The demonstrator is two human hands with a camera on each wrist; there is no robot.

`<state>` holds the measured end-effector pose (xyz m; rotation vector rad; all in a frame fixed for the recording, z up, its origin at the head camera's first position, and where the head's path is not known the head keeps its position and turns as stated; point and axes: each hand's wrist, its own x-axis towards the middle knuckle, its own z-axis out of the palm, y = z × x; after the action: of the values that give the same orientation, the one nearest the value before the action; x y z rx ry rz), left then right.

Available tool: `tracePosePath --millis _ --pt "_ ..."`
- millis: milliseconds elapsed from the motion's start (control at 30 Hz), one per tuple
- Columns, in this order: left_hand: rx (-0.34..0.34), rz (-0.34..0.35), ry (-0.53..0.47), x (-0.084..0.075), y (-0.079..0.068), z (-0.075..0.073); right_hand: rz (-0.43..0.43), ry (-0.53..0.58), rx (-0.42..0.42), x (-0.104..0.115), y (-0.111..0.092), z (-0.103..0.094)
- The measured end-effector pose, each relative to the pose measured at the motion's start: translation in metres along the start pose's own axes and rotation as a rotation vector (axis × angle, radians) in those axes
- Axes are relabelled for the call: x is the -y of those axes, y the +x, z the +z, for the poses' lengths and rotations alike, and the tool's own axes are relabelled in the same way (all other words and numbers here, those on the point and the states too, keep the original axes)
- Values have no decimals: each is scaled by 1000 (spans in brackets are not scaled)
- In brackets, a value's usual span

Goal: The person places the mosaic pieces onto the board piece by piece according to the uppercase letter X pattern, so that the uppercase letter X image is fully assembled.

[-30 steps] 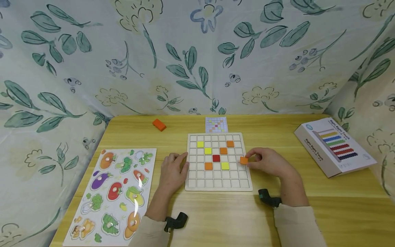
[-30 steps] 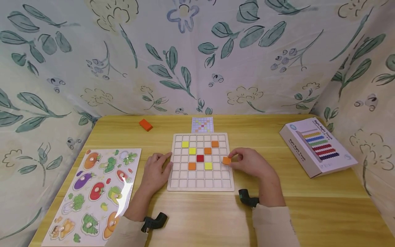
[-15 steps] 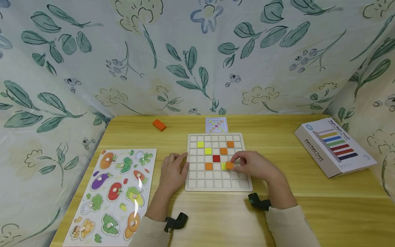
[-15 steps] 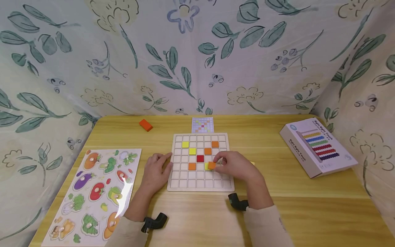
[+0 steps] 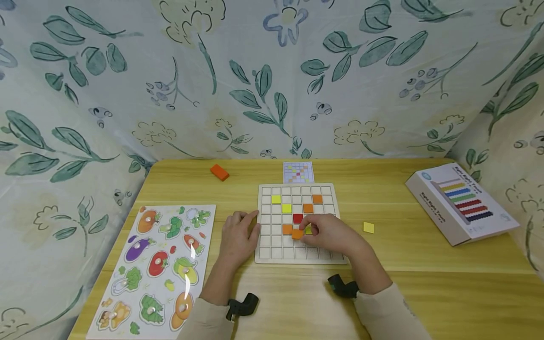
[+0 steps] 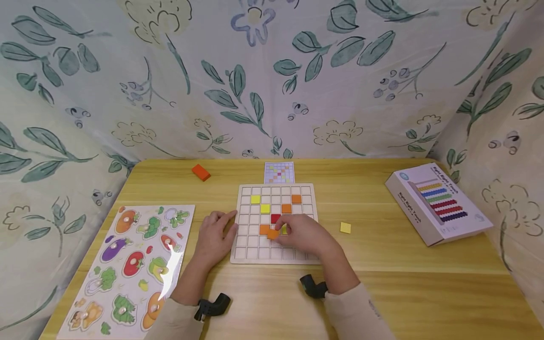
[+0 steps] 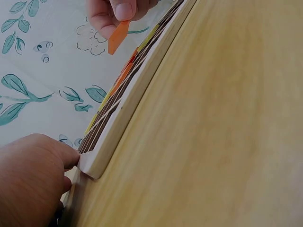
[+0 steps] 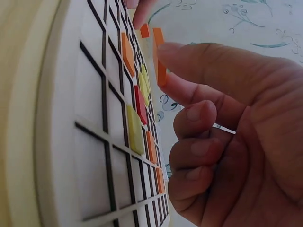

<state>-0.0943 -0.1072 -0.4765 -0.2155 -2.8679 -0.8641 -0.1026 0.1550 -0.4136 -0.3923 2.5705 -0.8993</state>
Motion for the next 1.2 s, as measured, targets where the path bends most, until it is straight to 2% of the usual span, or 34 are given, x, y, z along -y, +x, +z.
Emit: tracePosePath --millis 367,633,1000,1200 --pt "1 3 -10 0 0 -1 -109 -129 -31 25 3 27" --pt "7 -3 -6 -1 0 -1 -137 -213 -93 33 8 42" --pt "6 -2 -4 -1 0 -1 -180 -237 -150 31 11 51" --pt "3 0 -6 -1 0 -2 -137 -204 -128 30 10 47"
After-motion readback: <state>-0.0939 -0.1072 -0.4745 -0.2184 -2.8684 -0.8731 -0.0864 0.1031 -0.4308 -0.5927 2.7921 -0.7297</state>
